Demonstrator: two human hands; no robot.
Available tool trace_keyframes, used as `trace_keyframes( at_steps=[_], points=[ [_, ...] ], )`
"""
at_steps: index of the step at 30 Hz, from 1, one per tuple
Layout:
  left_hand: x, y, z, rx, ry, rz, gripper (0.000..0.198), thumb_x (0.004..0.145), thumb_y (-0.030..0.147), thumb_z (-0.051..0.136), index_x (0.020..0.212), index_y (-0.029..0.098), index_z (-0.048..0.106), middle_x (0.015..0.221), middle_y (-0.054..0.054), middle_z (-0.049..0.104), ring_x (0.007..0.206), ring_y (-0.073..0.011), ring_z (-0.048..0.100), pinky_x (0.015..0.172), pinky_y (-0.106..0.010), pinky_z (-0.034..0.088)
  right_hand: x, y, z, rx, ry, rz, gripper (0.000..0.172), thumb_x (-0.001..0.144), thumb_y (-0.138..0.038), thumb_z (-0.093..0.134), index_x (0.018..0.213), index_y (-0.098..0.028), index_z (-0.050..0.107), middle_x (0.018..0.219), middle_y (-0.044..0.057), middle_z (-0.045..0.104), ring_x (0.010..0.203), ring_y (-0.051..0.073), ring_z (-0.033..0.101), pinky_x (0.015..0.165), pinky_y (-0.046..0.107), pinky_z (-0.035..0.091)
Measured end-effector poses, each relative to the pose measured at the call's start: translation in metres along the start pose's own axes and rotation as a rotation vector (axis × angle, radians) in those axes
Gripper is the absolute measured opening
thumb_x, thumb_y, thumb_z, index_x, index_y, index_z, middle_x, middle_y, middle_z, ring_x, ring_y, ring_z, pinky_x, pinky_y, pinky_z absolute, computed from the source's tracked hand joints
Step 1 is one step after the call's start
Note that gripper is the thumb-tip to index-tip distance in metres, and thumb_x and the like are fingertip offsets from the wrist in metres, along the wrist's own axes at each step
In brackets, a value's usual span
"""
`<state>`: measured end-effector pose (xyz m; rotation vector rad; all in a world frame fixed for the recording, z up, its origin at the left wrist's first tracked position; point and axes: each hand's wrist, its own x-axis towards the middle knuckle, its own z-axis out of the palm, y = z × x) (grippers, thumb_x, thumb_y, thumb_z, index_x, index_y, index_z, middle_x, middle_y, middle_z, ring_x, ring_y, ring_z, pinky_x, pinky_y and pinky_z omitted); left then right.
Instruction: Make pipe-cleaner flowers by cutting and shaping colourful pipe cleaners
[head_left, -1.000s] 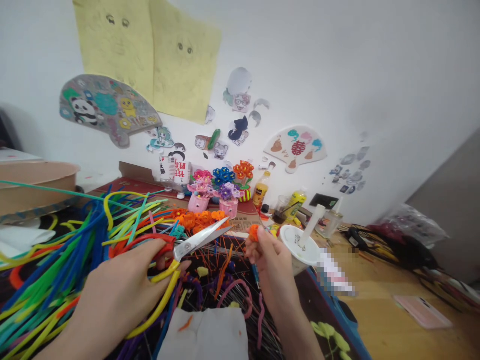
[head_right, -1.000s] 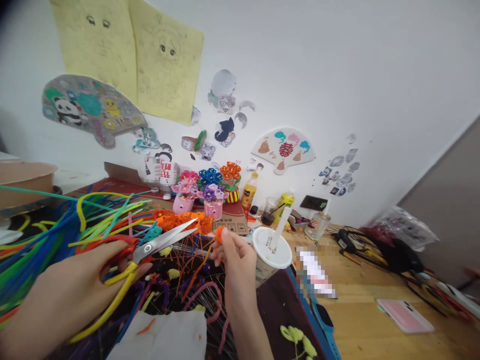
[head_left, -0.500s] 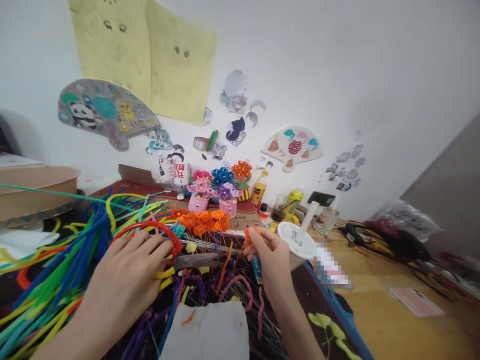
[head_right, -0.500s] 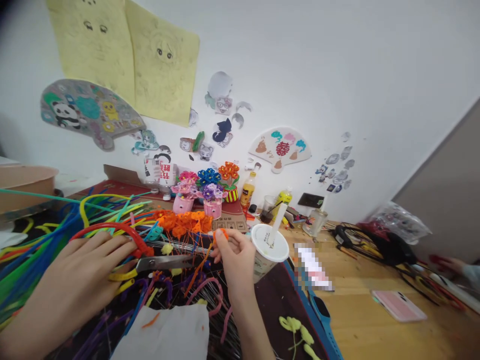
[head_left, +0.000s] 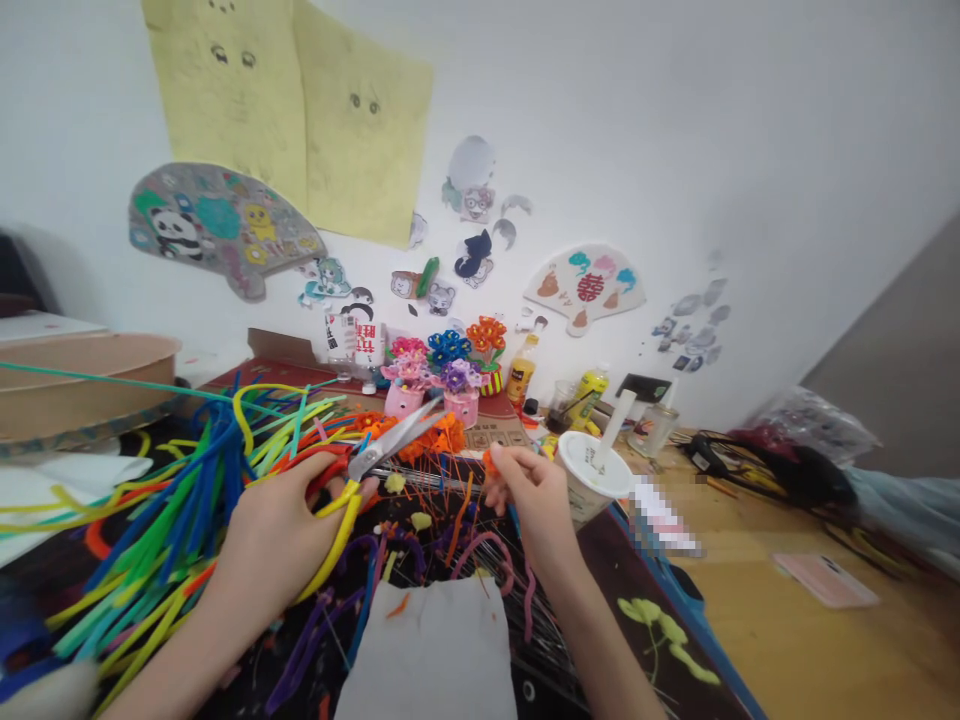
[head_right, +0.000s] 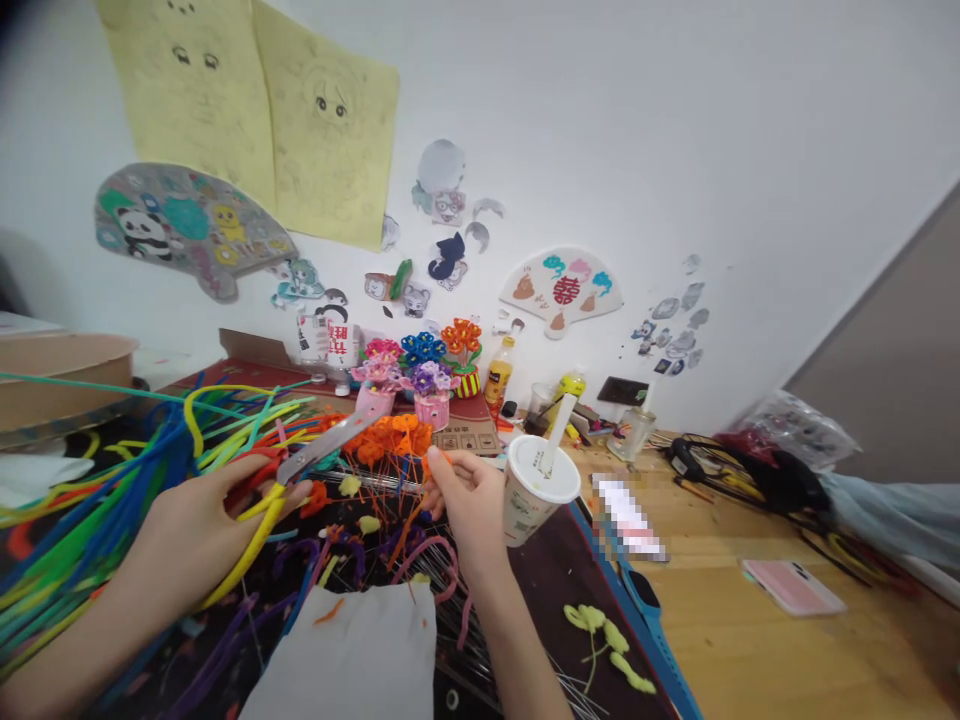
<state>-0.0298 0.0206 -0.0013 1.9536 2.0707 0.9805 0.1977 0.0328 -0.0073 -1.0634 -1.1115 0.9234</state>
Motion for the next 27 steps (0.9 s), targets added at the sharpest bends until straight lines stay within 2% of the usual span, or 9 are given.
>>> trace_keyframes(
  at_steps=[4, 9, 13, 16, 18, 19, 22, 27],
  points=[
    [0.003, -0.003, -0.009, -0.102, 0.071, -0.077, 0.035, 0.072, 0.059, 0.046, 0.067, 0.025, 0.056, 0.054, 0.002, 0.06, 0.052, -0.0189, 0.055, 0.05, -0.026, 0.038, 0.003, 0.005, 0.004, -0.096, 0.0, -0.054, 0.044, 0.069, -0.059, 0.071, 0.064, -0.016, 0.063, 0.05, -0.001, 0.059, 0.038, 0.01, 0.051, 0.036, 0.021, 0.038],
    [0.006, -0.01, -0.016, -0.183, 0.114, -0.082, 0.036, 0.075, 0.058, 0.051, 0.067, 0.024, 0.057, 0.056, 0.003, 0.058, 0.054, -0.0169, 0.054, 0.052, -0.026, 0.038, 0.014, 0.002, 0.018, -0.206, -0.04, -0.12, 0.044, 0.074, -0.062, 0.063, 0.067, -0.018, 0.061, 0.05, -0.001, 0.061, 0.039, 0.013, 0.055, 0.038, 0.023, 0.041],
    [0.006, -0.011, -0.018, -0.192, 0.124, -0.095, 0.033, 0.079, 0.054, 0.057, 0.066, 0.023, 0.056, 0.054, 0.006, 0.052, 0.053, -0.0147, 0.05, 0.052, -0.026, 0.036, 0.037, -0.009, 0.037, -0.425, -0.138, -0.131, 0.034, 0.08, -0.049, 0.066, 0.074, -0.015, 0.069, 0.05, -0.001, 0.063, 0.043, 0.015, 0.059, 0.043, 0.025, 0.045],
    [0.006, -0.011, -0.02, -0.186, 0.09, -0.107, 0.028, 0.083, 0.045, 0.064, 0.072, 0.02, 0.06, 0.061, 0.006, 0.058, 0.059, -0.0143, 0.056, 0.058, -0.026, 0.043, 0.06, -0.014, 0.054, -0.626, -0.2, -0.116, 0.025, 0.084, -0.037, 0.07, 0.081, -0.013, 0.072, 0.074, 0.003, 0.071, 0.068, 0.02, 0.068, 0.062, 0.029, 0.054],
    [0.006, -0.011, -0.022, -0.183, 0.052, -0.116, 0.025, 0.088, 0.042, 0.064, 0.083, 0.017, 0.064, 0.074, 0.003, 0.065, 0.068, -0.015, 0.062, 0.066, -0.03, 0.05, 0.074, -0.011, 0.065, -0.735, -0.246, -0.083, 0.026, 0.093, -0.033, 0.064, 0.11, -0.014, 0.066, 0.11, 0.006, 0.068, 0.091, 0.022, 0.068, 0.076, 0.037, 0.058],
    [0.007, -0.012, -0.022, -0.183, 0.032, -0.122, 0.026, 0.09, 0.042, 0.063, 0.09, 0.016, 0.065, 0.082, 0.002, 0.068, 0.073, -0.0157, 0.065, 0.07, -0.033, 0.053, 0.08, -0.009, 0.07, -0.78, -0.27, -0.065, 0.029, 0.094, -0.032, 0.062, 0.118, -0.016, 0.062, 0.12, 0.008, 0.064, 0.099, 0.024, 0.066, 0.081, 0.041, 0.057],
    [0.008, -0.013, -0.023, -0.188, -0.02, -0.144, 0.028, 0.092, 0.041, 0.061, 0.106, 0.016, 0.065, 0.103, -0.003, 0.069, 0.087, -0.0189, 0.068, 0.077, -0.038, 0.057, 0.09, 0.0, 0.081, -0.886, -0.34, -0.04, 0.031, 0.095, -0.031, 0.061, 0.122, -0.018, 0.06, 0.126, 0.009, 0.061, 0.104, 0.025, 0.064, 0.085, 0.043, 0.056],
    [0.006, -0.01, -0.022, -0.192, -0.063, -0.155, 0.03, 0.092, 0.038, 0.061, 0.114, 0.017, 0.063, 0.113, -0.005, 0.068, 0.095, -0.0212, 0.067, 0.081, -0.041, 0.057, 0.087, 0.01, 0.078, -1.0, -0.434, -0.03, 0.031, 0.095, -0.031, 0.061, 0.123, -0.017, 0.059, 0.124, 0.009, 0.062, 0.103, 0.025, 0.065, 0.085, 0.044, 0.056]
  ],
)
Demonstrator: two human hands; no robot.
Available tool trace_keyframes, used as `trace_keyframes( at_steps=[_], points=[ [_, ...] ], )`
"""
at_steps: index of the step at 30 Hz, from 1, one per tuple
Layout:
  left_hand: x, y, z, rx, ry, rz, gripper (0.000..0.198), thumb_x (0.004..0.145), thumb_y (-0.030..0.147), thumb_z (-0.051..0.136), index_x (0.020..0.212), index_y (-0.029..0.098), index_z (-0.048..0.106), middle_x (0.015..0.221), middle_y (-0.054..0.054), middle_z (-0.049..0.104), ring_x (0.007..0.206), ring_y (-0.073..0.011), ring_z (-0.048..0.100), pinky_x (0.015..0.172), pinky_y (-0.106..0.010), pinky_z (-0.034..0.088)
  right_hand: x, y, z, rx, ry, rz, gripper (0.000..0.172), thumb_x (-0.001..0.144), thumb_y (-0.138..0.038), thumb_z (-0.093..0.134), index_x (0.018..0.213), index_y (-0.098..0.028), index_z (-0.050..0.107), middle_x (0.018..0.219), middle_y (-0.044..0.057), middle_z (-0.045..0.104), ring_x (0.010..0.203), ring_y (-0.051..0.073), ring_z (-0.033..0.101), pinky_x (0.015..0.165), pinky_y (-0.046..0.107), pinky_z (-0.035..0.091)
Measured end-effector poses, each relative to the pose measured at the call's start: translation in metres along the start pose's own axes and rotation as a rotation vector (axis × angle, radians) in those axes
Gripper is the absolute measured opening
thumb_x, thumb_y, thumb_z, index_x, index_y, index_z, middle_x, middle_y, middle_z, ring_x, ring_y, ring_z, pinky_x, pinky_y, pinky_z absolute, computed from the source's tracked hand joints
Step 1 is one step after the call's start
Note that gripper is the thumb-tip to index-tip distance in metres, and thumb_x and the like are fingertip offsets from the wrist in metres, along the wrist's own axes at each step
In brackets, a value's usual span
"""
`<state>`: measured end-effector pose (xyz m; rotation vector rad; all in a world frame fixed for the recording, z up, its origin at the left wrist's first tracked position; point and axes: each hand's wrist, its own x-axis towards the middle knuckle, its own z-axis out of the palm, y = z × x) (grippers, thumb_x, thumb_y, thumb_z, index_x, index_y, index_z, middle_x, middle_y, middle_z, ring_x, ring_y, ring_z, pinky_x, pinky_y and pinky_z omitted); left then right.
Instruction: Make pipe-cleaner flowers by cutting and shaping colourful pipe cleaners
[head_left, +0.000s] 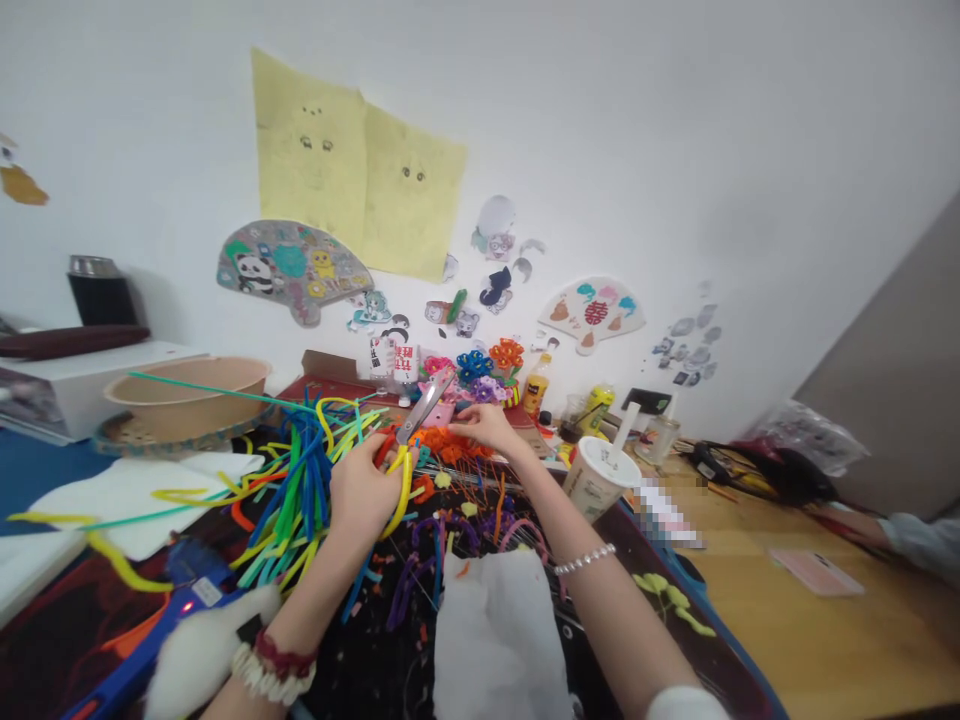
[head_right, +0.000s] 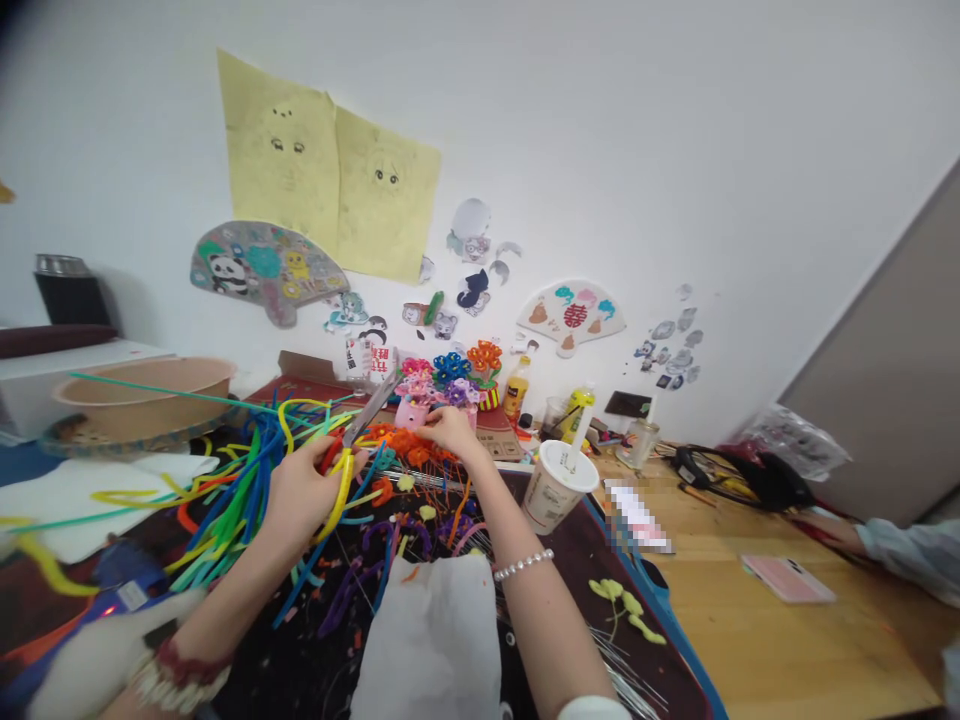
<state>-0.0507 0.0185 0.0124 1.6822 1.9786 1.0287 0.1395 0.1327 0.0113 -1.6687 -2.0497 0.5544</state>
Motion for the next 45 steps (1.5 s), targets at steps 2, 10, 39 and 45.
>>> trace_keyframes(
  at_steps=[2, 10, 39, 45],
  points=[
    [-0.001, 0.0, 0.0, -0.003, -0.01, 0.003, 0.031, 0.092, 0.039, 0.061, 0.115, 0.017, 0.063, 0.115, -0.005, 0.067, 0.096, -0.022, 0.067, 0.082, -0.042, 0.057, -0.007, 0.005, 0.001, -0.048, -0.004, -0.007, 0.032, 0.095, -0.031, 0.061, 0.124, -0.017, 0.058, 0.124, 0.009, 0.062, 0.102, 0.024, 0.065, 0.085, 0.044, 0.056],
    [0.005, -0.003, 0.004, -0.033, -0.047, -0.029, 0.033, 0.092, 0.037, 0.062, 0.118, 0.017, 0.061, 0.119, -0.005, 0.066, 0.099, -0.0232, 0.066, 0.083, -0.043, 0.057, -0.029, 0.021, 0.013, -0.331, 0.001, 0.046, 0.031, 0.095, -0.031, 0.061, 0.124, -0.018, 0.059, 0.125, 0.009, 0.061, 0.104, 0.024, 0.064, 0.086, 0.044, 0.056],
    [0.012, -0.005, 0.007, 0.104, 0.08, 0.116, 0.028, 0.072, 0.05, 0.057, 0.076, 0.024, 0.069, 0.063, -0.006, 0.068, 0.064, -0.0289, 0.064, 0.054, -0.031, 0.041, -0.04, 0.02, -0.003, 0.235, 0.068, 0.074, 0.03, 0.095, -0.031, 0.06, 0.122, -0.018, 0.06, 0.124, 0.009, 0.062, 0.103, 0.024, 0.065, 0.085, 0.043, 0.056],
    [0.011, -0.005, 0.008, 0.117, 0.078, 0.085, 0.034, 0.072, 0.05, 0.055, 0.083, 0.023, 0.071, 0.066, -0.008, 0.07, 0.066, -0.0311, 0.065, 0.054, -0.032, 0.041, -0.042, 0.021, -0.002, 0.388, 0.221, 0.024, 0.025, 0.096, -0.031, 0.06, 0.116, -0.016, 0.062, 0.115, 0.008, 0.066, 0.094, 0.021, 0.067, 0.08, 0.04, 0.058]
  ],
)
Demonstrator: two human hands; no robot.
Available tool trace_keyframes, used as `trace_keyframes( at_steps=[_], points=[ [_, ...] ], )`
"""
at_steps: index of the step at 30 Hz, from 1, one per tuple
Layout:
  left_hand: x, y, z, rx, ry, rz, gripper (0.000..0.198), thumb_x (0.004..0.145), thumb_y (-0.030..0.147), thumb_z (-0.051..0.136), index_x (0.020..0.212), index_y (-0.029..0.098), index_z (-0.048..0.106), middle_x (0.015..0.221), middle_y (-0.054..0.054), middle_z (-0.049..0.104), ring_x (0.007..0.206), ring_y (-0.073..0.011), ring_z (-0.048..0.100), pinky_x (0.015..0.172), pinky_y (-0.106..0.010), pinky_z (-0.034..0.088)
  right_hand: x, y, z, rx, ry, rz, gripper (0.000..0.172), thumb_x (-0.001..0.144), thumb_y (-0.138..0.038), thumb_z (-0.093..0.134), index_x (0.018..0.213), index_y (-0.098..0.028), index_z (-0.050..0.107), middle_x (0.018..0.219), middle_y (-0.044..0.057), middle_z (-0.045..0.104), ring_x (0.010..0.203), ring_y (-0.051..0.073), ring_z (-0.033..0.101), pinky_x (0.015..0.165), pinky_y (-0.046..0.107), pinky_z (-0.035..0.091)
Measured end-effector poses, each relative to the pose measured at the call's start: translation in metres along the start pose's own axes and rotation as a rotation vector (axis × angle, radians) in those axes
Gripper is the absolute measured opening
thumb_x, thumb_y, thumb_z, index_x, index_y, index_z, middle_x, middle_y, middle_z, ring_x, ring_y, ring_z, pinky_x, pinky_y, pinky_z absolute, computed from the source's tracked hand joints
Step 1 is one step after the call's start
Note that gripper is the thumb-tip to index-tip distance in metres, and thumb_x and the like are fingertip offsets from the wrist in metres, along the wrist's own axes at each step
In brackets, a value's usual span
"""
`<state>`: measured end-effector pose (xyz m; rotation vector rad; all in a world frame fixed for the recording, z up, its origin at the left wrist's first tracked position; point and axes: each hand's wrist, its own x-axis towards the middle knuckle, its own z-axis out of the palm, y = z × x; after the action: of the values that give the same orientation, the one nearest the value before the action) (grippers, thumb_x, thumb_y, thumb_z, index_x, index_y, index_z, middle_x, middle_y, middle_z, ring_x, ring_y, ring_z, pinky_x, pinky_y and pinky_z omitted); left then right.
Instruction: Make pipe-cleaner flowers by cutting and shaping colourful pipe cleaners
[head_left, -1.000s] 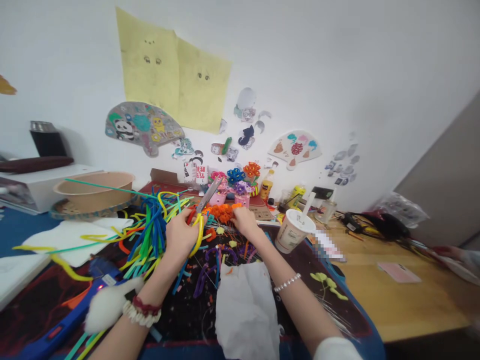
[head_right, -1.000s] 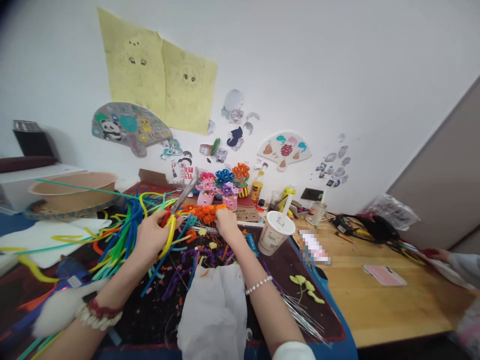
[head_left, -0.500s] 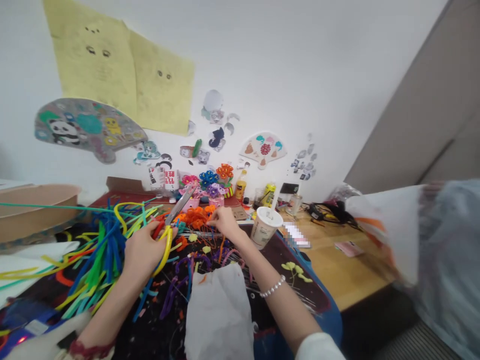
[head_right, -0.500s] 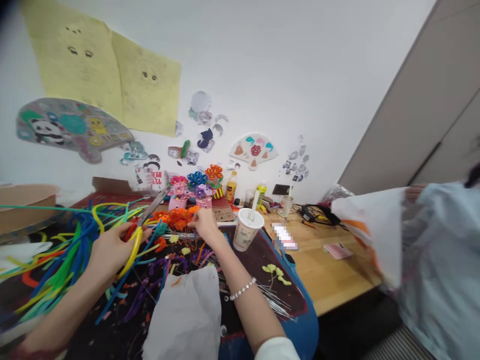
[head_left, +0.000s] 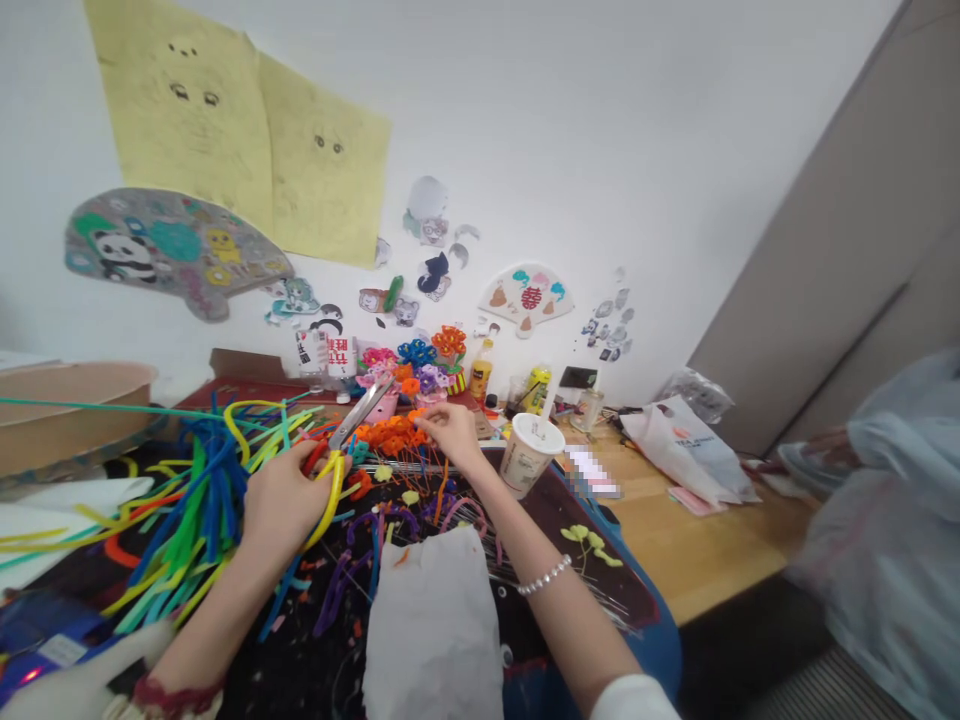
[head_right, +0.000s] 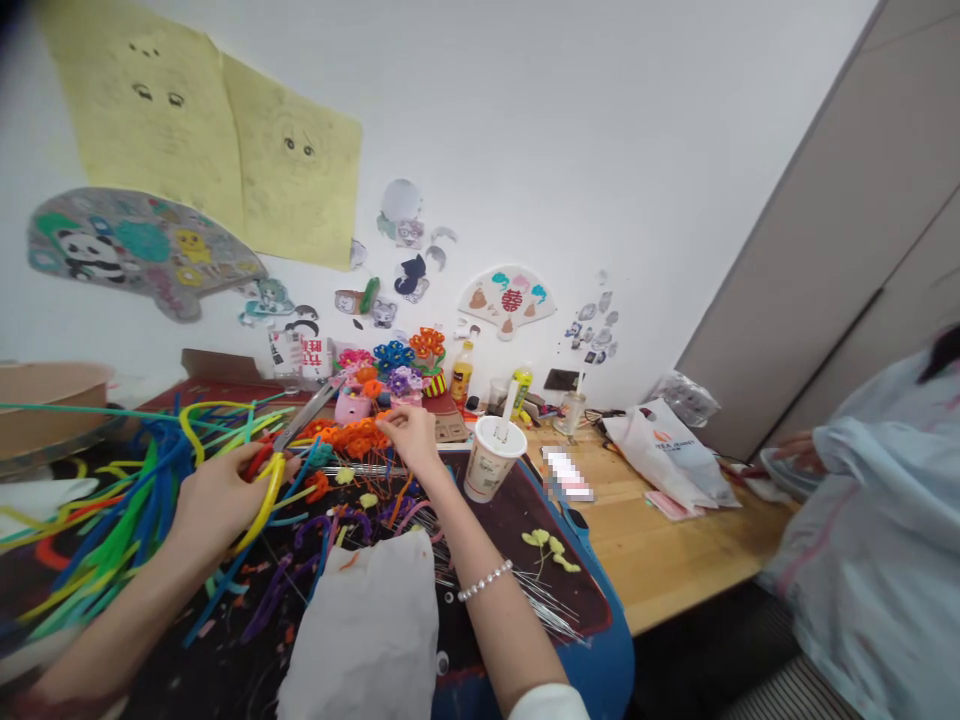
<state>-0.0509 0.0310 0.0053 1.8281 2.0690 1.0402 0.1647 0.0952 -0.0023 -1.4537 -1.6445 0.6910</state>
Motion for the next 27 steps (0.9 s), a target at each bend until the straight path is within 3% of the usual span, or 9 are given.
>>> trace_keyframes(
  at_steps=[5, 11, 16, 21, 27],
  points=[
    [-0.002, 0.0, -0.002, -0.007, -0.006, -0.018, 0.039, 0.074, 0.049, 0.054, 0.093, 0.021, 0.072, 0.075, -0.008, 0.074, 0.072, -0.0303, 0.067, 0.056, -0.031, 0.042, -0.001, 0.0, -0.002, 0.15, 0.168, -0.11, 0.03, 0.084, -0.045, 0.067, 0.087, -0.016, 0.07, 0.07, 0.001, 0.07, 0.059, 0.016, 0.065, 0.054, 0.025, 0.052],
    [-0.004, 0.005, -0.006, 0.013, -0.025, -0.004, 0.033, 0.076, 0.046, 0.054, 0.086, 0.02, 0.072, 0.072, -0.006, 0.074, 0.07, -0.0287, 0.067, 0.055, -0.03, 0.04, -0.001, 0.003, -0.001, 0.256, 0.222, -0.19, 0.036, 0.079, -0.05, 0.066, 0.088, -0.015, 0.07, 0.063, 0.0, 0.069, 0.047, 0.013, 0.059, 0.044, 0.023, 0.044],
    [-0.006, 0.009, -0.009, 0.045, -0.062, -0.012, 0.029, 0.081, 0.043, 0.056, 0.088, 0.019, 0.072, 0.076, -0.006, 0.073, 0.078, -0.0305, 0.069, 0.058, -0.031, 0.042, 0.003, 0.008, -0.001, 0.23, 0.213, -0.183, 0.034, 0.089, -0.045, 0.061, 0.101, -0.014, 0.068, 0.078, 0.003, 0.071, 0.057, 0.014, 0.063, 0.053, 0.025, 0.051],
    [-0.005, 0.009, -0.008, 0.069, -0.109, -0.062, 0.026, 0.089, 0.042, 0.061, 0.097, 0.018, 0.068, 0.088, -0.003, 0.071, 0.085, -0.023, 0.068, 0.073, -0.035, 0.052, 0.008, 0.019, 0.003, 0.121, 0.116, -0.095, 0.029, 0.095, -0.032, 0.061, 0.119, -0.016, 0.061, 0.118, 0.008, 0.064, 0.097, 0.022, 0.066, 0.081, 0.041, 0.057],
    [-0.008, 0.009, -0.007, 0.052, -0.163, -0.087, 0.029, 0.092, 0.038, 0.062, 0.114, 0.019, 0.063, 0.114, -0.005, 0.067, 0.097, -0.0215, 0.067, 0.083, -0.041, 0.057, 0.003, 0.031, 0.011, -0.085, -0.009, 0.008, 0.031, 0.095, -0.031, 0.061, 0.123, -0.017, 0.06, 0.125, 0.009, 0.062, 0.103, 0.024, 0.065, 0.085, 0.044, 0.056]
  ],
)
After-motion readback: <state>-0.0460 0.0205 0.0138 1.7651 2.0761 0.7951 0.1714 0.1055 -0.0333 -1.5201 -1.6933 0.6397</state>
